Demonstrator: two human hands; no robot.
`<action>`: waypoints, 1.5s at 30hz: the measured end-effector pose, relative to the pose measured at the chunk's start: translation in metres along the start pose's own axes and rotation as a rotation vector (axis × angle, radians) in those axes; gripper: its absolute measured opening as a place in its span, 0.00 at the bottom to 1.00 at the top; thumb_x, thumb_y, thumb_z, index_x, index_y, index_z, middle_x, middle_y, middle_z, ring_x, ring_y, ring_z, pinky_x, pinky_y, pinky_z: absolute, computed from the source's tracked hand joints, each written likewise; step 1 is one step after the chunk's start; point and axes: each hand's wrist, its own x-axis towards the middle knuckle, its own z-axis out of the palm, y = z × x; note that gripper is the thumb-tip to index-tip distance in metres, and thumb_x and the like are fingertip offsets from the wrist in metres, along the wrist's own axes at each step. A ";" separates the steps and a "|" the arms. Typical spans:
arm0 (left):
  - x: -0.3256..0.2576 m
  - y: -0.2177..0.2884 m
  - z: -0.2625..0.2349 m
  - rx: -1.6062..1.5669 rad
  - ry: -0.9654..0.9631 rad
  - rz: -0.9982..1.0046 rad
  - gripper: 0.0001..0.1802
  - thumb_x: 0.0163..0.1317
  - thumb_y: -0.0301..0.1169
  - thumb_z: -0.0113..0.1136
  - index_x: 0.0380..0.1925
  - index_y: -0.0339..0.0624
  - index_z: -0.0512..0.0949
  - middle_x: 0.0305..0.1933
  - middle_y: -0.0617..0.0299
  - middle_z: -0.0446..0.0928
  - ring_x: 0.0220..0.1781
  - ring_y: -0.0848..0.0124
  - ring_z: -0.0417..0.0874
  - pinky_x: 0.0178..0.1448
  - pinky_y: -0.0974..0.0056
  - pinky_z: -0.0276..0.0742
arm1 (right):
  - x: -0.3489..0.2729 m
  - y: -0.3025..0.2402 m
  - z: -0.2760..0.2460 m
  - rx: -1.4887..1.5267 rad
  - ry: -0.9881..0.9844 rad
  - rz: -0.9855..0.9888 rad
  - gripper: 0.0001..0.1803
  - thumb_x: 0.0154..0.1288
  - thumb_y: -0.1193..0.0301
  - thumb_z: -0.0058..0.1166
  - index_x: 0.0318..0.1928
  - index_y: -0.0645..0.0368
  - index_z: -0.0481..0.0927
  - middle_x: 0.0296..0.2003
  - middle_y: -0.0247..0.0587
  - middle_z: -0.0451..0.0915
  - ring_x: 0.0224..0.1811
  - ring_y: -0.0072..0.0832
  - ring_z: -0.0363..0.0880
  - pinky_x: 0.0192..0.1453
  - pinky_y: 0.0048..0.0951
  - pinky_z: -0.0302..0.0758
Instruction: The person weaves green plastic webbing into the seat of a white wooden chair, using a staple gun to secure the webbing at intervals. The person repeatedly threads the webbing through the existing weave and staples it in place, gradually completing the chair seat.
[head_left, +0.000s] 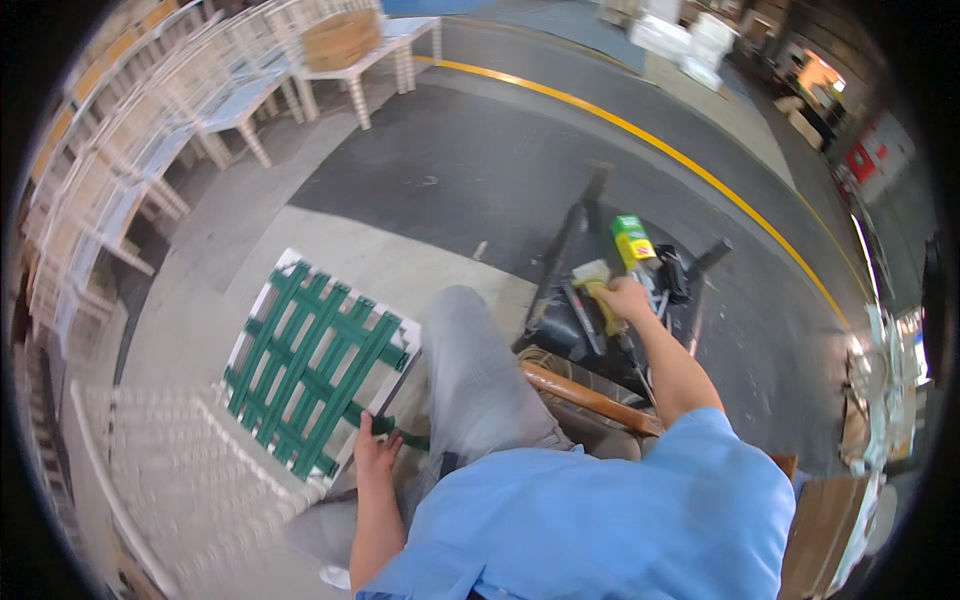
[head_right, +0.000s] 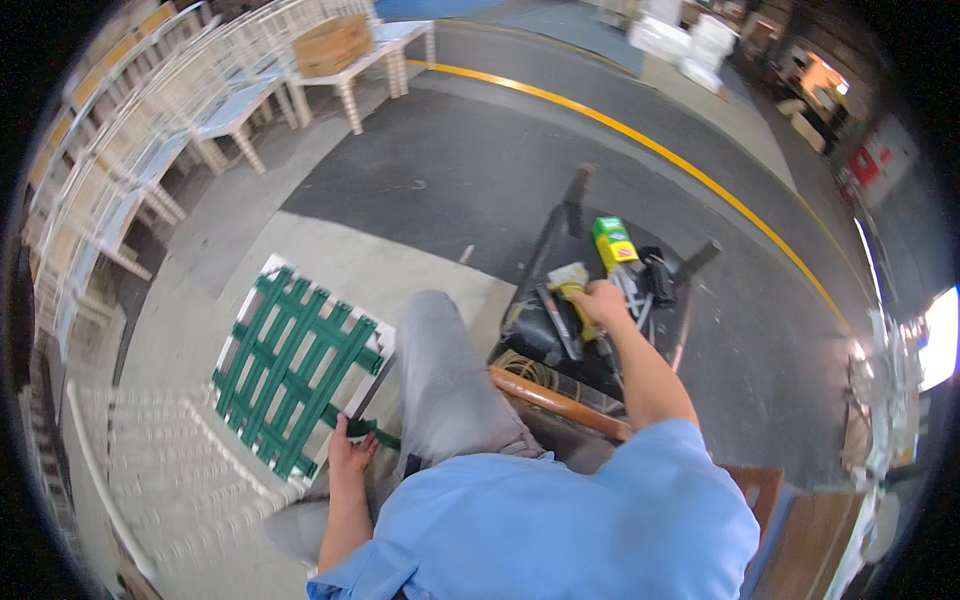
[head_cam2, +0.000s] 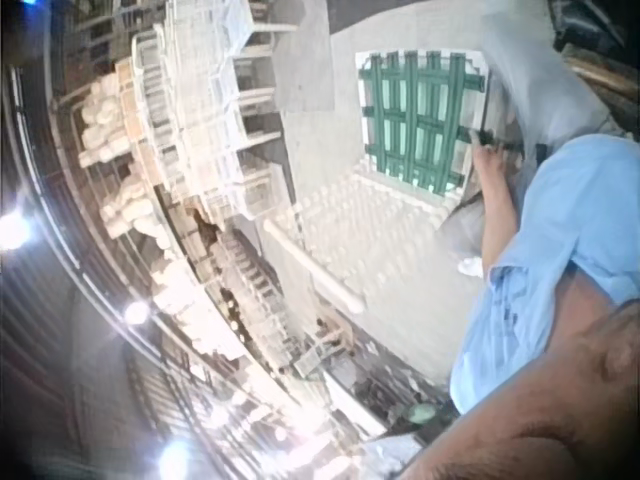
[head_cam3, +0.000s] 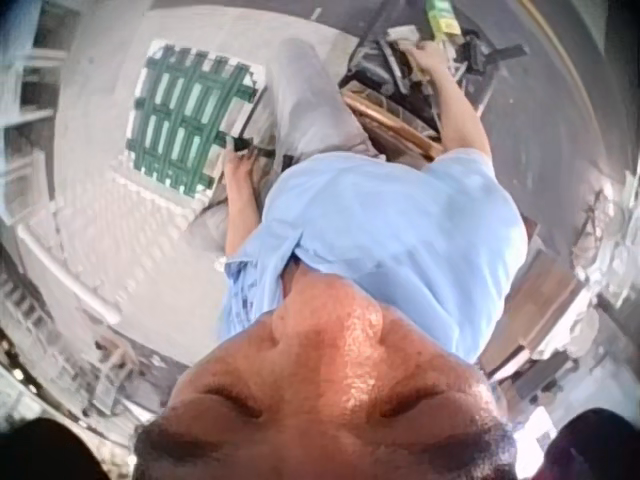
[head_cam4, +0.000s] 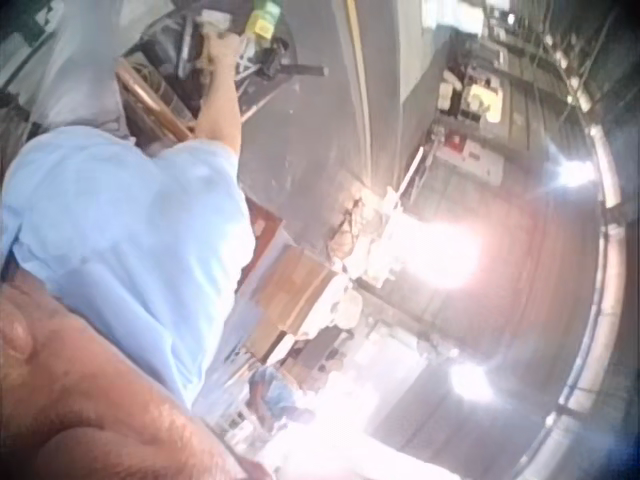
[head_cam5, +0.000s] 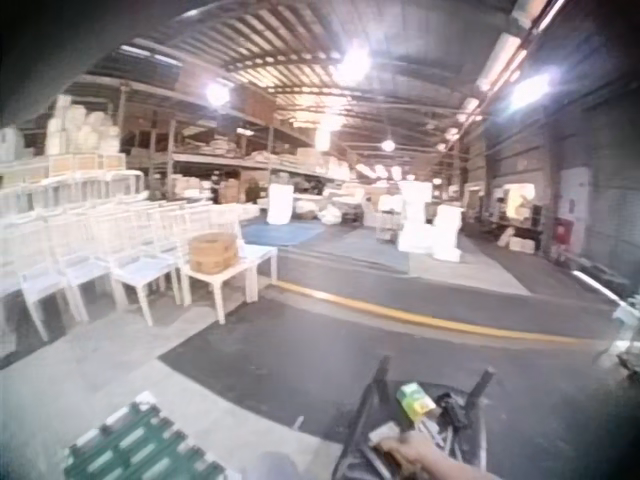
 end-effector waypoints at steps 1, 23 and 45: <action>-0.001 0.002 -0.004 -0.012 0.083 0.035 0.35 0.62 0.57 0.71 0.61 0.51 0.74 0.61 0.55 0.74 0.60 0.43 0.76 0.58 0.44 0.75 | -0.003 -0.002 0.001 -0.077 -0.015 -0.061 0.27 0.60 0.44 0.62 0.40 0.57 0.90 0.39 0.53 0.88 0.45 0.47 0.88 0.50 0.44 0.81; -0.020 -0.013 0.018 -0.019 0.368 0.197 0.22 0.71 0.45 0.66 0.52 0.39 0.77 0.46 0.53 0.81 0.30 0.54 0.85 0.28 0.53 0.79 | -0.091 -0.162 0.043 0.914 -0.524 -0.648 0.12 0.71 0.72 0.62 0.50 0.65 0.85 0.38 0.35 0.85 0.36 0.19 0.81 0.41 0.25 0.80; -0.047 -0.064 0.007 1.219 0.246 0.462 0.20 0.68 0.40 0.65 0.52 0.36 0.83 0.45 0.46 0.85 0.45 0.48 0.86 0.49 0.47 0.80 | -0.171 -0.317 0.271 -0.208 -1.311 -0.681 0.29 0.73 0.48 0.59 0.53 0.66 0.83 0.42 0.55 0.86 0.41 0.44 0.88 0.40 0.48 0.83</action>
